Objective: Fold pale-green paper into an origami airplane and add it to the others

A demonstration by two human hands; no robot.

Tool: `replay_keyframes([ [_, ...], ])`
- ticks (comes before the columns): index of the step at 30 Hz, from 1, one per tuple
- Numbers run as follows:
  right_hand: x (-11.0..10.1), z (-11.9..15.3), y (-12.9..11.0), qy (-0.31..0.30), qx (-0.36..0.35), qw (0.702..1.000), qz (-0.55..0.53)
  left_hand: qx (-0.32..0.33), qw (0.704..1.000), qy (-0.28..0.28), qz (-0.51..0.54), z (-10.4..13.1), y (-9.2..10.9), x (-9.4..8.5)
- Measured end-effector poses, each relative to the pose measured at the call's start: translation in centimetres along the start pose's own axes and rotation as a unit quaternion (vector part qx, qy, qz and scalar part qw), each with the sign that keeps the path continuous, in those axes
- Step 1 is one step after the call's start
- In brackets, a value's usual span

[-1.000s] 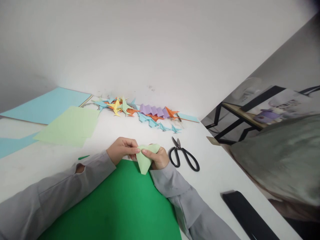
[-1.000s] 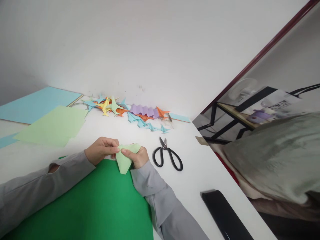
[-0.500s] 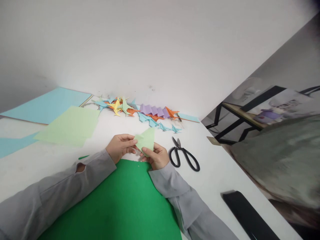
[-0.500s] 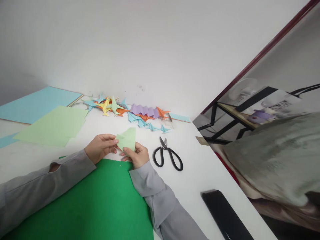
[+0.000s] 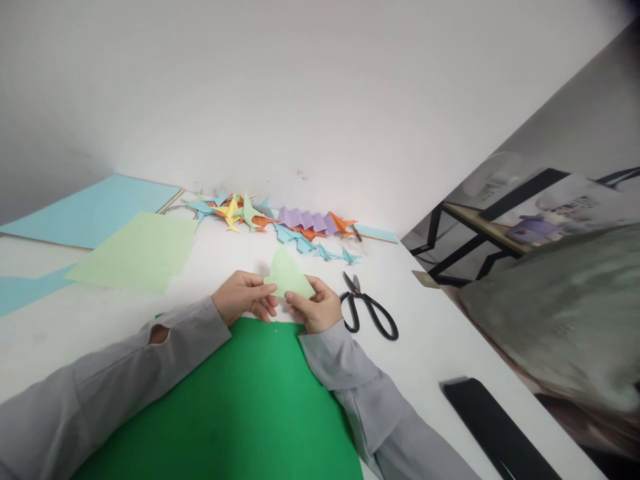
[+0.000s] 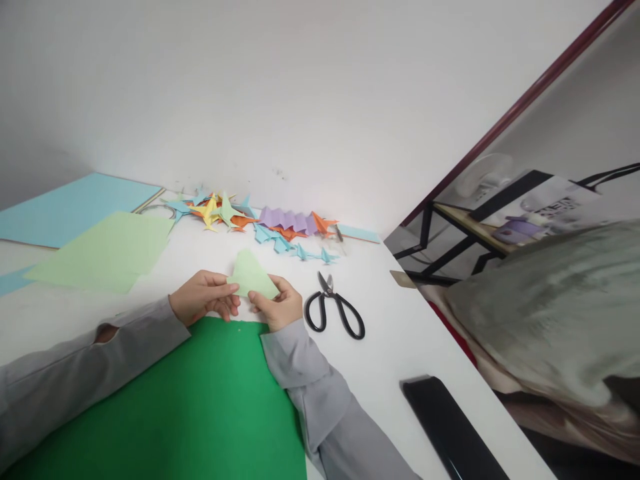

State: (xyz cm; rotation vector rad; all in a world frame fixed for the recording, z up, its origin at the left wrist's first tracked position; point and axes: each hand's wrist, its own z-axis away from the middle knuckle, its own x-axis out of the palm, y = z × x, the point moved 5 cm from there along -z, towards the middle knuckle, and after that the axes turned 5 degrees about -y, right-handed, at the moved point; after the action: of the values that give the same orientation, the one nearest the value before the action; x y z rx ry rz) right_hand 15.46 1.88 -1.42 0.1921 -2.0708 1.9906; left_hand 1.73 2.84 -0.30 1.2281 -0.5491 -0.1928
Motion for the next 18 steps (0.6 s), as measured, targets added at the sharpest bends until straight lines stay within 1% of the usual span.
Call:
replay_keyframes([
  [5, -0.07, 0.11, -0.32, -0.016, -0.046, 0.993, 0.107, 0.009, 1.0, 0.008, -0.001, -0.01, 0.05, -0.09],
  [8, -0.1, 0.18, -0.37, -0.021, -0.077, 0.985, 0.15, 0.004, 1.0, 0.003, -0.002, 0.04, 0.11, -0.07],
  [14, -0.25, 0.4, -0.45, -0.004, -0.102, 0.973, 0.206, 0.001, 1.0, -0.023, 0.002, 0.1, 0.15, -0.18],
  [18, -0.2, 0.52, -0.6, -0.014, -0.133, 0.958, 0.252, -0.02, 0.998, -0.054, -0.028, 0.05, -0.18, -0.12],
])
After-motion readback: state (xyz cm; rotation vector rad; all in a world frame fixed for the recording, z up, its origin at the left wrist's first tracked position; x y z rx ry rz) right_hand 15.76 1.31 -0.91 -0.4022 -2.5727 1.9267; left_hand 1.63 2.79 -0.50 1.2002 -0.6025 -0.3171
